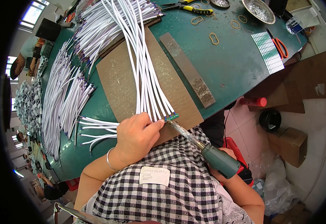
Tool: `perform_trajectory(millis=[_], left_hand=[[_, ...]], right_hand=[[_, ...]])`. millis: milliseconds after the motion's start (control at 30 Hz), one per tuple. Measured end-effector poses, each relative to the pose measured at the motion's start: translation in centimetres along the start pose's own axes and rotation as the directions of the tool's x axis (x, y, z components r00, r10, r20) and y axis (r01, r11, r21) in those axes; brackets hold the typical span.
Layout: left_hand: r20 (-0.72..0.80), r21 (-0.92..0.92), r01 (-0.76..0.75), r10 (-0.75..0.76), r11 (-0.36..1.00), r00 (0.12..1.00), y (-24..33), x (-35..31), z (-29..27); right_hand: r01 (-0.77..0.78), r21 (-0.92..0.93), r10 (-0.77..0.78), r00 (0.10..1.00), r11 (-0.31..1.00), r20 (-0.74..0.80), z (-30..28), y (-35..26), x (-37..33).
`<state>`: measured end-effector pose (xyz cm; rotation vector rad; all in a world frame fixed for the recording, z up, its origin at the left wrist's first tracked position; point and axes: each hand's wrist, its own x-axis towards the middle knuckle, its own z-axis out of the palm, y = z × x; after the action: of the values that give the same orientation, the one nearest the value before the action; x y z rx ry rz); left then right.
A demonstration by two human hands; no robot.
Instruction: The person arranges and aligns wires onto a circuit board and solders the wire ends to the board using a soldering tool.
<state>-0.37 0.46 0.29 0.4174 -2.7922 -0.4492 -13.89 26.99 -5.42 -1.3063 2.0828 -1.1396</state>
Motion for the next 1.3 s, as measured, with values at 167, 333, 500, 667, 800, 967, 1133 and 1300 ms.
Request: perform_trajectory(millis=[167,333,500,667,800,967,1133,1300], left_hand=[[0.001,-0.009,-0.009,0.009,1.0,1.0,-0.1,0.2,0.0],[0.001,0.001,0.002,-0.002,1.0,1.0,-0.2,0.0,-0.1],[-0.005,0.041,-0.033,0.033,0.999,0.999,-0.3,-0.2,-0.1],[-0.087,0.033,-0.027,0.03,0.999,0.996,-1.0,-0.8,0.3],[-0.212,-0.049,0.04,-0.05,0.998,0.976,-3.3,-1.5,-1.7],[-0.583,0.215,0.474,-0.277,0.854,0.764,-14.3,-4.5,-6.4],[-0.518,0.056,0.631,-0.517,0.774,0.681,-21.1,-7.6,-6.1],[-0.461,0.203,0.513,-0.381,0.834,0.802,-20.5,-6.5,-6.2]], right_hand=[[0.076,-0.133,-0.09,0.991,0.988,-0.097,0.4,0.6,-0.7],[-0.237,0.36,0.26,0.965,0.902,-0.016,-0.4,0.2,0.1],[-0.199,0.471,0.255,0.965,0.859,-0.056,-0.1,0.0,0.9],[-0.206,0.584,0.273,0.962,0.785,-0.029,0.1,0.8,0.0],[-0.144,0.495,0.229,0.966,0.857,-0.116,0.1,1.0,0.3],[-0.125,0.494,0.238,0.956,0.86,-0.172,0.2,1.0,0.5],[-0.076,0.49,0.174,0.972,0.868,-0.157,0.3,0.2,1.7],[-0.076,0.463,0.172,0.971,0.883,-0.169,0.4,-0.1,1.5]])
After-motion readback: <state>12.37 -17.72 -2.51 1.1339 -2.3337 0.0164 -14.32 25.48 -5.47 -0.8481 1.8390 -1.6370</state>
